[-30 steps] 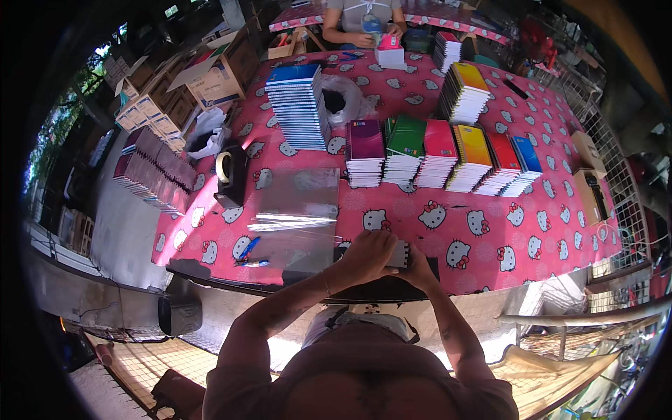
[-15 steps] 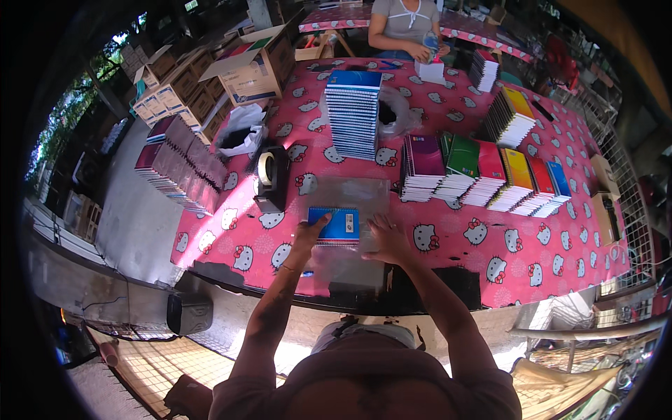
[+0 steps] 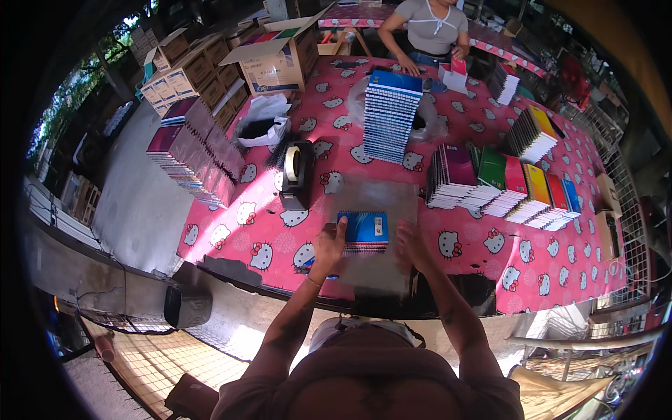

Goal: The person inserts spiral notebooks into individual plastic sleeves and seals the bags with tape from a dispenser. They move the finished packages into stacks on the table.

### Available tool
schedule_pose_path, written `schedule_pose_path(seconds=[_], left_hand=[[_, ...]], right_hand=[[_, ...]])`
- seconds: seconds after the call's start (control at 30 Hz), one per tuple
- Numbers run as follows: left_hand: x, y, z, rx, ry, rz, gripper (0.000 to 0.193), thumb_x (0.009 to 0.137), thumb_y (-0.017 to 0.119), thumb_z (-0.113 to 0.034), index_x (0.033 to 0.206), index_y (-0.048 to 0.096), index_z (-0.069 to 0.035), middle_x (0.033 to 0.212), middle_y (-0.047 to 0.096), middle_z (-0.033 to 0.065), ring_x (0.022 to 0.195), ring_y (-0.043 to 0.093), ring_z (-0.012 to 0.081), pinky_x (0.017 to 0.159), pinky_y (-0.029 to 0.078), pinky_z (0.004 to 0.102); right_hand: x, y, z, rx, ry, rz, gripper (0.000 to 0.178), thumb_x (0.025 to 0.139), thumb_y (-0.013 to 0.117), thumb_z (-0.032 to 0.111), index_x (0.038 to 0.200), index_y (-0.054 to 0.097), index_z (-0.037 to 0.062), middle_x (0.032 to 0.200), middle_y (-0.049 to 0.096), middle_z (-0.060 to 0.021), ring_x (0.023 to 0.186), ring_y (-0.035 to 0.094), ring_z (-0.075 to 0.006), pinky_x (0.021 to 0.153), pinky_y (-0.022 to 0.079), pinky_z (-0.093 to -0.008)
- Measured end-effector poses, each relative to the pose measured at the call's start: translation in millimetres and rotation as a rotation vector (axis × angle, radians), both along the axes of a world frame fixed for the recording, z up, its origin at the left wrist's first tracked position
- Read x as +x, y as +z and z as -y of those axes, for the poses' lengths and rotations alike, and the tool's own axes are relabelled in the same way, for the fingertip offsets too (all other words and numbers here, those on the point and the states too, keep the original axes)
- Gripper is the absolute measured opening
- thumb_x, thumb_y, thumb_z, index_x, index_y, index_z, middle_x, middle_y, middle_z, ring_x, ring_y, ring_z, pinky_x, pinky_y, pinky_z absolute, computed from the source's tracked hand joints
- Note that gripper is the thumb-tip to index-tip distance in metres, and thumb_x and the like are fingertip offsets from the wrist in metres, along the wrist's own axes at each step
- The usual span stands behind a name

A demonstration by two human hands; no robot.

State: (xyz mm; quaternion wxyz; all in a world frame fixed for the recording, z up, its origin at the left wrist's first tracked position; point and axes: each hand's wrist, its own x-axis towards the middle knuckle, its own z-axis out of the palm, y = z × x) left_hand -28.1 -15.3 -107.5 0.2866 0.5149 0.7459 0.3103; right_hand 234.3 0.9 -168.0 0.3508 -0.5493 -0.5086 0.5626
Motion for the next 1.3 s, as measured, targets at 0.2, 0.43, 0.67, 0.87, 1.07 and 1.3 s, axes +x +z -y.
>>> schedule_pose_path(seconds=[0.2, 0.43, 0.67, 0.87, 1.07, 1.3], left_hand=[[-21.2, -0.3, 13.6, -0.039, 0.023, 0.143, 0.064, 0.097, 0.050, -0.060, 0.114, 0.068, 0.000, 0.102, 0.073, 0.0200, 0.101, 0.068, 0.0363, 0.089, 0.050, 0.0429], [-57.6, -35.0, 54.7, 0.216, -0.146, -0.135, 0.054, 0.097, 0.058, -0.047, 0.131, 0.060, -0.006, 0.121, 0.063, 0.0244, 0.111, 0.059, 0.0411, 0.098, 0.044, 0.0468], [-124.3, -30.7, 93.2, 0.358, -0.163, -0.672, 0.046, 0.093, 0.063, -0.026, 0.133, 0.057, -0.006, 0.126, 0.056, 0.0206, 0.114, 0.051, 0.0398, 0.102, 0.036, 0.0561], [-62.3, 16.3, 113.0, 0.408, -0.777, -0.314, 0.027, 0.088, 0.068, -0.010, 0.115, 0.065, -0.008, 0.110, 0.065, 0.0141, 0.103, 0.060, 0.0322, 0.092, 0.047, 0.0457], [-72.3, 16.7, 80.9, 0.361, -0.496, -0.007, 0.015, 0.088, 0.067, -0.006, 0.103, 0.069, -0.005, 0.088, 0.069, 0.0117, 0.086, 0.065, 0.0318, 0.089, 0.049, 0.0444], [-62.8, 28.4, 36.8, 0.433, -0.501, 0.145, 0.031, 0.089, 0.070, -0.020, 0.112, 0.066, 0.000, 0.090, 0.069, 0.0139, 0.082, 0.068, 0.0273, 0.076, 0.054, 0.0382]], right_hand=[[-37.1, 36.8, 14.7, -0.205, -0.016, -0.079, 0.044, 0.098, 0.060, 0.031, 0.133, 0.058, 0.0043, 0.112, 0.064, -0.0072, 0.098, 0.065, -0.0157, 0.086, 0.054, -0.0315], [-20.7, 32.2, 30.7, 0.121, -0.013, 0.056, 0.027, 0.094, 0.062, 0.025, 0.111, 0.065, 0.0044, 0.096, 0.066, -0.0092, 0.092, 0.065, -0.0208, 0.079, 0.053, -0.0371], [-6.9, 26.1, 86.0, 0.663, 0.662, 0.478, 0.015, 0.089, 0.066, 0.022, 0.097, 0.066, 0.0087, 0.095, 0.067, -0.0114, 0.094, 0.064, -0.0335, 0.081, 0.051, -0.0451], [-17.9, 52.4, 90.2, 0.473, 0.551, 0.542, 0.017, 0.088, 0.068, 0.023, 0.096, 0.067, 0.0082, 0.094, 0.066, -0.0127, 0.094, 0.065, -0.0340, 0.080, 0.052, -0.0455], [-16.1, 73.5, 61.2, 0.522, 0.289, 0.408, 0.015, 0.089, 0.067, 0.021, 0.093, 0.068, 0.0071, 0.094, 0.066, -0.0127, 0.085, 0.068, -0.0324, 0.073, 0.053, -0.0437], [-35.0, 101.7, 27.2, 0.385, 0.100, 0.574, 0.017, 0.089, 0.068, 0.022, 0.100, 0.069, 0.0093, 0.103, 0.066, -0.0097, 0.091, 0.067, -0.0301, 0.077, 0.052, -0.0448]])
